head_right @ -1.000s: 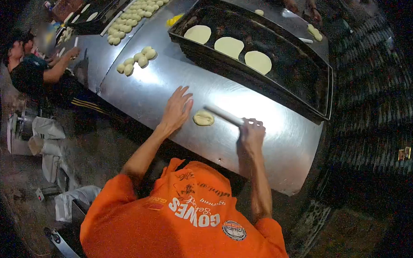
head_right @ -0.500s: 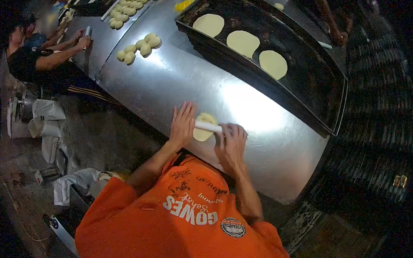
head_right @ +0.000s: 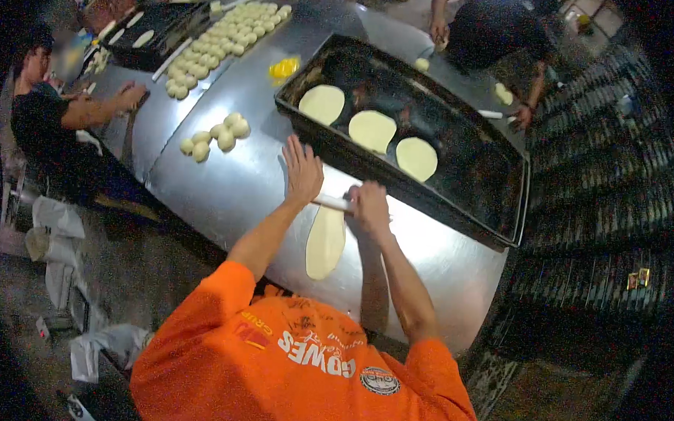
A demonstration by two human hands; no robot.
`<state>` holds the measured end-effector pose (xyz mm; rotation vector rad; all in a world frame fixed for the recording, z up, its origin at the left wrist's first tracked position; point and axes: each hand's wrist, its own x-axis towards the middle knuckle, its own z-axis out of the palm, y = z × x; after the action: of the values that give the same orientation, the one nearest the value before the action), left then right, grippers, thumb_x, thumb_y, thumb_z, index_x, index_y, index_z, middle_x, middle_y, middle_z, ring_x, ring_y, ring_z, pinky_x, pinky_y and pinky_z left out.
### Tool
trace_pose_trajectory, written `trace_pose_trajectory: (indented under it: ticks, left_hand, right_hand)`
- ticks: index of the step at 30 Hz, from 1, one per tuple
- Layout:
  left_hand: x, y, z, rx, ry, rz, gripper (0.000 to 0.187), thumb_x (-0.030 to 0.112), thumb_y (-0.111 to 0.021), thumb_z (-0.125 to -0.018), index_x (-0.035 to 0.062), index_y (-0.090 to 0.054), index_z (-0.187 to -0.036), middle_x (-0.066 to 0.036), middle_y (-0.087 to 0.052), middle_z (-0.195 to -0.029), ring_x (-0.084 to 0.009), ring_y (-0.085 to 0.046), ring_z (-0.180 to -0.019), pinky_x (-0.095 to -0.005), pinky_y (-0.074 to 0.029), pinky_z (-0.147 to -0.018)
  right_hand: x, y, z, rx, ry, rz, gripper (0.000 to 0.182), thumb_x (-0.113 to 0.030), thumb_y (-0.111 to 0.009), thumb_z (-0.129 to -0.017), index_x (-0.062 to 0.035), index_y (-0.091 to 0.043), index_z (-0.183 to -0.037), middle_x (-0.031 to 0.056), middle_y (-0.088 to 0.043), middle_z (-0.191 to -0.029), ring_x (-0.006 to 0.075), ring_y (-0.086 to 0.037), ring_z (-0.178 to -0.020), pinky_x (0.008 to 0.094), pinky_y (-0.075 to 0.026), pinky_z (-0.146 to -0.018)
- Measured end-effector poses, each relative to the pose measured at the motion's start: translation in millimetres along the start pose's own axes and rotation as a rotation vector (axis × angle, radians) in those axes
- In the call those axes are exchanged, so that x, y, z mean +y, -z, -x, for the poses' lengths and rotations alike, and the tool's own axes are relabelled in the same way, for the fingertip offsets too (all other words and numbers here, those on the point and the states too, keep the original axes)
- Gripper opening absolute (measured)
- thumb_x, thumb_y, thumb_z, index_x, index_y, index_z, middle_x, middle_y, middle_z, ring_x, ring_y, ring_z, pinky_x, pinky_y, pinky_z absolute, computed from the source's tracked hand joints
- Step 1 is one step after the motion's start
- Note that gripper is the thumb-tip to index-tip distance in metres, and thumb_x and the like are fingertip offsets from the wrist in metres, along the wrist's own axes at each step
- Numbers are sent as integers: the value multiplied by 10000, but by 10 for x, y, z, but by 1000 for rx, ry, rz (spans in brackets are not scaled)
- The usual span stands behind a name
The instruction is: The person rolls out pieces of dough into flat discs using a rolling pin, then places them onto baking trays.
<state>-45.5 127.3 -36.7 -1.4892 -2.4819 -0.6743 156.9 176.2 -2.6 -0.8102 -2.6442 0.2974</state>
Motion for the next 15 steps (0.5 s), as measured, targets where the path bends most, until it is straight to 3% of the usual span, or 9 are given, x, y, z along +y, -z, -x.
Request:
trace_pose_trajectory:
  ticks: [1, 2, 4, 7, 10, 15]
  left_hand:
    - [-27, -74, -15, 86, -12, 36, 462, 212, -426, -991, -145, -463, -1283, -420, -164, -1505, -527, -129, -1446, -608, -90, -1182]
    - [-45, -149, -37, 97, -3, 19, 458, 215, -432, -989, -138, -465, -1279, -412, -206, -1496, -515, -160, -1443, -618, -99, -1177]
    - [-5, -148, -121, 19, 43, -24, 511, 225, -495, -957, -123, -448, -1328, -347, -260, -1521, -453, -199, -1457, -598, -98, -1184]
    - [-1, -66, -11, 76, -3, -10, 529, 255, -470, -970, -94, -434, -1366, -282, -313, -1526, -398, -243, -1455, -603, -139, -1172]
    - [-24, 122, 766, -108, -58, 42, 532, 283, -430, -990, -57, -433, -1400, -243, -341, -1527, -370, -262, -1452, -601, -165, -1162]
    - [-75, 845, 1986, -274, -125, 17, 531, 285, -393, -1018, -38, -414, -1440, -191, -351, -1543, -373, -263, -1453, -601, -148, -1165]
  right_hand:
    - [-49, -69, 198, 156, 54, -163, 178, -165, -661, -840, -85, -670, -999, 141, -634, -937, 348, -583, -908, 468, -441, -768]
    - [-108, -65, 340, 156, 45, -158, 256, -154, -669, -837, -98, -676, -1087, 138, -635, -981, 338, -578, -939, 464, -447, -800]
    - [-130, 20, 381, 74, -90, -141, 261, -152, -671, -843, -103, -677, -1099, 145, -632, -1020, 329, -575, -974, 459, -449, -827]
    - [-278, 177, 426, 98, -138, -69, 291, -171, -698, -838, -83, -678, -1115, 138, -638, -1041, 327, -565, -1011, 442, -433, -841]
    - [-574, 43, 1050, 222, -164, -181, 271, -166, -671, -851, -96, -656, -1112, 138, -623, -1031, 330, -561, -1023, 455, -410, -871]
    - [-1127, 91, 1834, 195, -263, -184, 282, -181, -658, -876, -106, -632, -1147, 116, -603, -1069, 311, -543, -1052, 452, -387, -886]
